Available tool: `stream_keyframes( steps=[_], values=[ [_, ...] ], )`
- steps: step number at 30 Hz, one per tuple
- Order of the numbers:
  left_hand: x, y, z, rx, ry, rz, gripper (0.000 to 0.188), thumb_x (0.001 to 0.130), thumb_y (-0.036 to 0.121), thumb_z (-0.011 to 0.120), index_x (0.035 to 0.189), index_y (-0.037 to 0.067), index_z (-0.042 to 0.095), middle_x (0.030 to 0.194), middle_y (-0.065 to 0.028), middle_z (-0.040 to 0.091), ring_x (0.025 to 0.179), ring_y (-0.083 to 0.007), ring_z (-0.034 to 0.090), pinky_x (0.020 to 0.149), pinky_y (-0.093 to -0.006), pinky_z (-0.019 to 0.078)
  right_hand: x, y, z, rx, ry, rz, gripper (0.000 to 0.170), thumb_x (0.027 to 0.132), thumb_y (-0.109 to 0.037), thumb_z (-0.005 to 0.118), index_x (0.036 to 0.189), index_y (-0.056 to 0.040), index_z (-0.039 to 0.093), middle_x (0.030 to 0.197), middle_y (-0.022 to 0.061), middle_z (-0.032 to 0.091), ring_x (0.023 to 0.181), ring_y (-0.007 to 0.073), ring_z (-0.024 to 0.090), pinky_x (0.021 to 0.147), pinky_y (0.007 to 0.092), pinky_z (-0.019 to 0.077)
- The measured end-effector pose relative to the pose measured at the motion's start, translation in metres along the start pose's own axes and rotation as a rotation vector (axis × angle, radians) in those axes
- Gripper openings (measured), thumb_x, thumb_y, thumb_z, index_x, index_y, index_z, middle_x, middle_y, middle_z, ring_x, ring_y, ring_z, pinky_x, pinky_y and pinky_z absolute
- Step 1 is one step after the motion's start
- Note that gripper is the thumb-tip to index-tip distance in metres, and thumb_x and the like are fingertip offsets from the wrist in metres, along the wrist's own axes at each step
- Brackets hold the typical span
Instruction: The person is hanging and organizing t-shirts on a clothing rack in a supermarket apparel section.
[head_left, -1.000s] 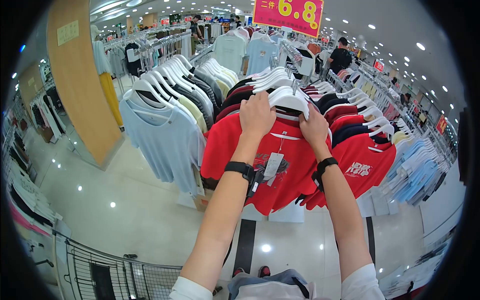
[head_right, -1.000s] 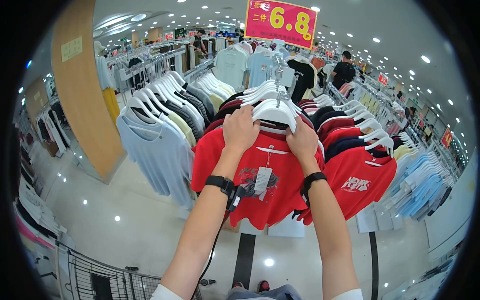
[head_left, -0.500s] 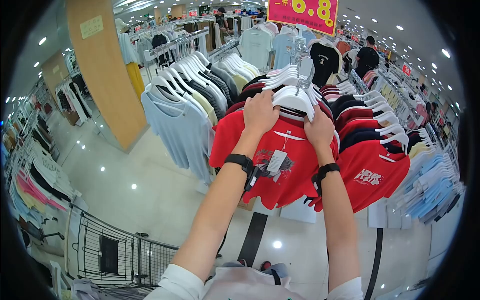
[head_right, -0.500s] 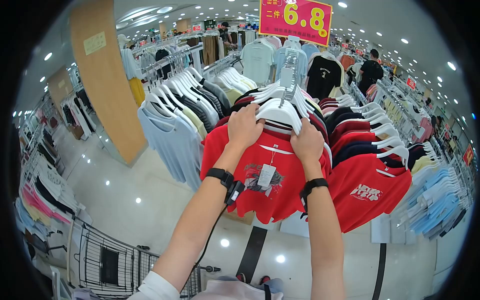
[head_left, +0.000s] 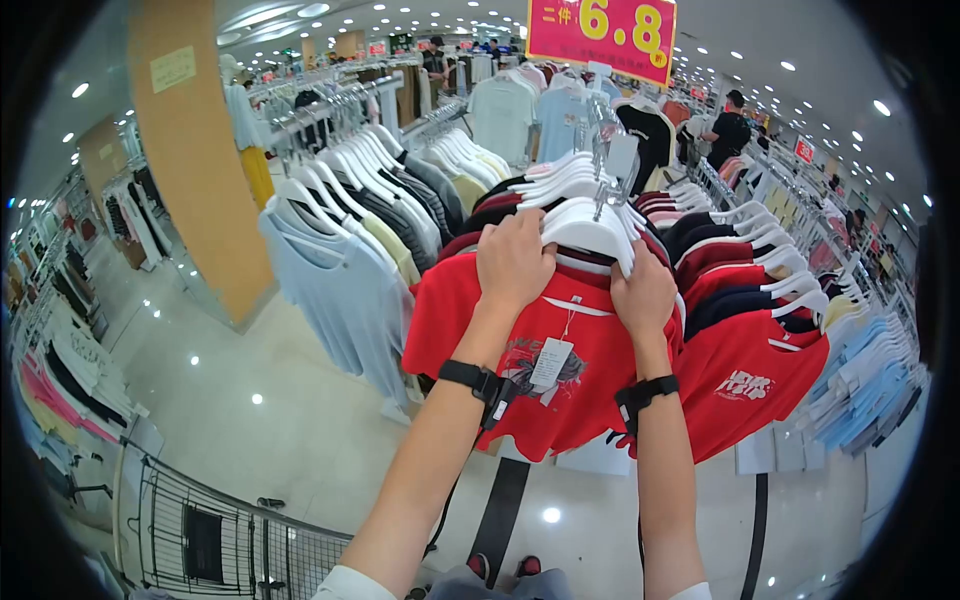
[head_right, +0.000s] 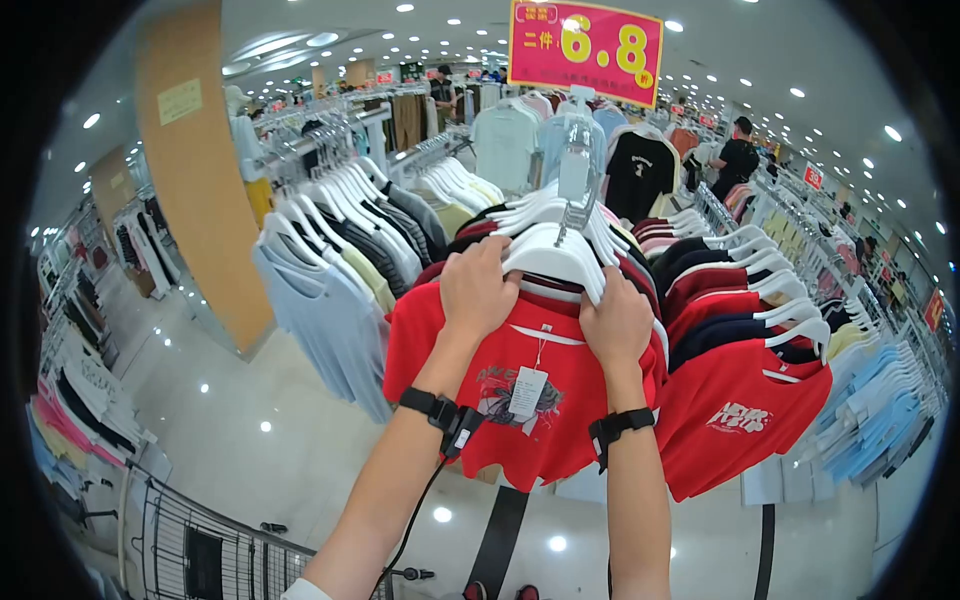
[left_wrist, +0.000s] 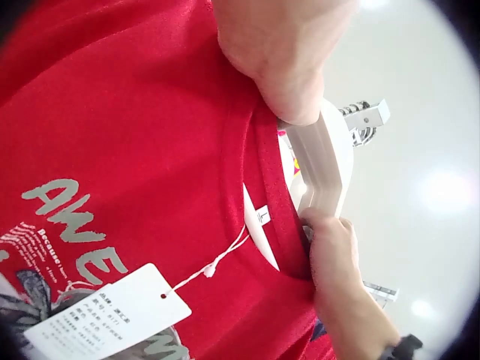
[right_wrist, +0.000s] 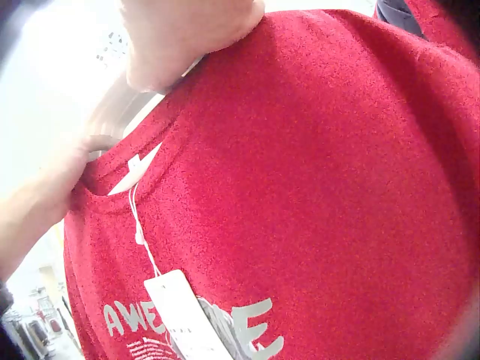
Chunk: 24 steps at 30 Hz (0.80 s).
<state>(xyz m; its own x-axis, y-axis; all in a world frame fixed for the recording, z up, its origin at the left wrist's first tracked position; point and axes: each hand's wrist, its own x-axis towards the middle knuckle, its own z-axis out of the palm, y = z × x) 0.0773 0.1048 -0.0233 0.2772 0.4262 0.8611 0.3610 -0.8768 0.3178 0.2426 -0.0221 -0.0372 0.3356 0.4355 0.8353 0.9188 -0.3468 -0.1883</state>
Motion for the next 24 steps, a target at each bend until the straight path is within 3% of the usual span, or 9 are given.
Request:
stream_keyframes(
  steps=[15,24],
  values=[
    [0.003,-0.009,0.018,-0.054,0.120,0.011,0.034,0.077,0.019,0.078,0.108,0.008,0.068,0.092,-0.0097,0.073,0.083,-0.0321,0.069,0.078,-0.0436,0.0487,0.001,-0.006,0.001,-0.019,0.073,0.043,0.027,0.080,-0.018,0.074,0.104,-0.0065,0.068,0.081,0.0194,0.071,0.076,0.0407,0.070,0.070,0.0509,0.0539],
    [0.003,-0.004,0.006,0.036,0.077,0.020,0.032,0.080,0.020,0.077,0.109,0.009,0.069,0.094,-0.0116,0.073,0.085,-0.0330,0.069,0.078,-0.0454,0.0496,0.001,-0.002,0.007,0.032,0.076,-0.010,0.032,0.079,-0.020,0.075,0.107,-0.0069,0.067,0.082,0.0161,0.071,0.072,0.0388,0.069,0.068,0.0494,0.0538]
  ],
)
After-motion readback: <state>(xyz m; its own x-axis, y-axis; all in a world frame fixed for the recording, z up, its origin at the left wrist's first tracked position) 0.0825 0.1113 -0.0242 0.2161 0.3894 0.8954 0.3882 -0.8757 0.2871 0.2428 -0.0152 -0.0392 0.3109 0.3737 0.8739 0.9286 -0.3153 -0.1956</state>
